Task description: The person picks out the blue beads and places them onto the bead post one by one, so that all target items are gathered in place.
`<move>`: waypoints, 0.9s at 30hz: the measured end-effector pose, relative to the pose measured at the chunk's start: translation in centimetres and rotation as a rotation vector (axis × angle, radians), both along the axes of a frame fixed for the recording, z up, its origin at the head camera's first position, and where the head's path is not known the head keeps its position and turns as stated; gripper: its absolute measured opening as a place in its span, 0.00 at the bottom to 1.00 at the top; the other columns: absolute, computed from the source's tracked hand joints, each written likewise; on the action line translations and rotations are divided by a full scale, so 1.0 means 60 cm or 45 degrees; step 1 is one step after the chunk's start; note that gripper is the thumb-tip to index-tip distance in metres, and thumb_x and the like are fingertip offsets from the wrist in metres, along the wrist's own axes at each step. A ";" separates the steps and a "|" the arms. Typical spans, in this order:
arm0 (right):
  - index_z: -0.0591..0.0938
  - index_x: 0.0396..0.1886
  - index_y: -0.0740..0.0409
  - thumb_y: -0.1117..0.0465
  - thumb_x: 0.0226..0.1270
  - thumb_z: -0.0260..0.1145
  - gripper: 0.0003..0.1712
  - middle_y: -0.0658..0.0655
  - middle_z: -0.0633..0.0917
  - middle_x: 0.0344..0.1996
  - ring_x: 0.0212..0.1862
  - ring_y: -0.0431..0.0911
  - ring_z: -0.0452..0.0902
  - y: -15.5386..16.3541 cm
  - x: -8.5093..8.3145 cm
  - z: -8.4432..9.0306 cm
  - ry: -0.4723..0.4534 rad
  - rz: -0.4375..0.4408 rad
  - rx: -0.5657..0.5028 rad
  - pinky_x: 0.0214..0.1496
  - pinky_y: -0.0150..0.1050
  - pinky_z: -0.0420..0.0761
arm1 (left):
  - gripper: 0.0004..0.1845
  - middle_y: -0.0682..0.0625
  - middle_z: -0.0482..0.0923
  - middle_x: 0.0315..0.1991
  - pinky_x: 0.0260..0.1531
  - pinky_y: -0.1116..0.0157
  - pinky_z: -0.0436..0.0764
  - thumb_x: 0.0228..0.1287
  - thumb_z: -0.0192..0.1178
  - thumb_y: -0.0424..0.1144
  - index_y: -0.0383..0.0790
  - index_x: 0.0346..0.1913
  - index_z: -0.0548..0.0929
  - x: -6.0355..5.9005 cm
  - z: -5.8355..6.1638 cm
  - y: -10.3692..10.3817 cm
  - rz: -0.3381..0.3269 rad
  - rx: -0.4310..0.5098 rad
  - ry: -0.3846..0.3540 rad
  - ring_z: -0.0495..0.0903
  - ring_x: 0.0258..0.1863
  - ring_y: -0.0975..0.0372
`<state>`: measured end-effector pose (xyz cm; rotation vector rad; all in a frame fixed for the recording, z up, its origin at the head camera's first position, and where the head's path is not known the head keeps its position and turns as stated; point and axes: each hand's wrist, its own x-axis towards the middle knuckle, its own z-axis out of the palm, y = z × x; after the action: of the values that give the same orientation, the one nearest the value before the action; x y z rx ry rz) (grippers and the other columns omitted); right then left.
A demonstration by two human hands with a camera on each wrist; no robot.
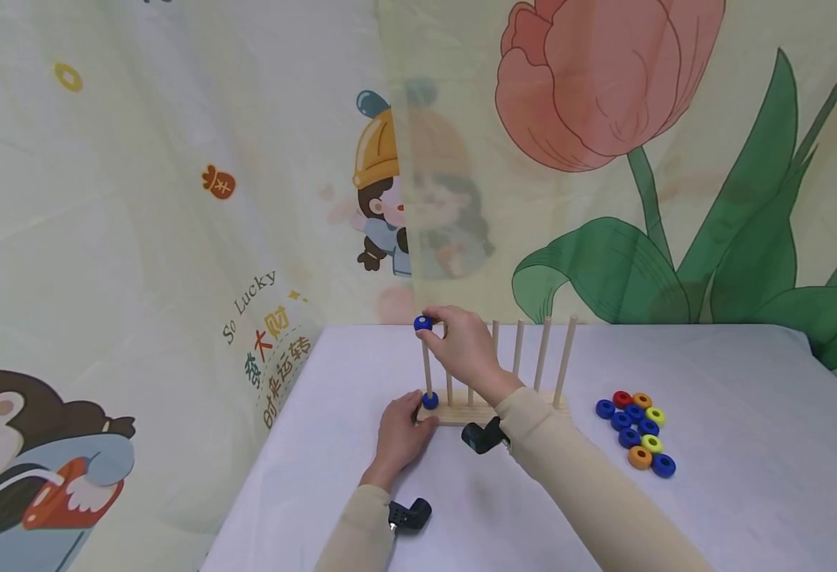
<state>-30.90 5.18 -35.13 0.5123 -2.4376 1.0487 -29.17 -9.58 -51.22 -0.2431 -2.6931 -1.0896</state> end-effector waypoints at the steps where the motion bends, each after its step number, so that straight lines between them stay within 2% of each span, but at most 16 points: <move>1: 0.84 0.53 0.56 0.57 0.64 0.70 0.19 0.52 0.87 0.44 0.26 0.40 0.73 0.000 0.000 0.000 -0.004 0.000 0.000 0.25 0.33 0.73 | 0.29 0.41 0.75 0.63 0.67 0.47 0.66 0.62 0.66 0.43 0.35 0.64 0.76 0.000 0.000 0.000 0.003 0.002 -0.007 0.71 0.65 0.47; 14: 0.83 0.55 0.58 0.56 0.65 0.69 0.20 0.54 0.86 0.45 0.28 0.41 0.74 0.002 0.003 -0.004 0.014 0.000 -0.039 0.27 0.34 0.75 | 0.29 0.41 0.76 0.62 0.67 0.47 0.66 0.62 0.67 0.43 0.36 0.65 0.75 -0.004 -0.002 0.000 -0.005 -0.013 0.000 0.72 0.64 0.47; 20: 0.83 0.54 0.56 0.58 0.66 0.68 0.18 0.54 0.85 0.46 0.27 0.40 0.74 0.006 0.011 -0.009 0.068 0.033 -0.117 0.22 0.32 0.75 | 0.29 0.41 0.77 0.61 0.67 0.47 0.66 0.61 0.67 0.42 0.36 0.64 0.76 -0.006 -0.006 -0.001 -0.004 -0.008 0.006 0.73 0.63 0.47; 27: 0.85 0.49 0.55 0.62 0.66 0.66 0.12 0.51 0.87 0.42 0.29 0.40 0.80 0.018 0.030 -0.007 0.123 0.072 -0.242 0.25 0.32 0.79 | 0.30 0.39 0.77 0.61 0.66 0.48 0.67 0.60 0.68 0.42 0.34 0.63 0.76 -0.008 -0.006 -0.001 -0.015 0.001 0.029 0.73 0.63 0.46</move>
<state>-29.09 6.23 -35.56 0.5569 -2.2241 1.2343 -29.64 -9.67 -51.60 -0.2696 -2.6746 -1.0844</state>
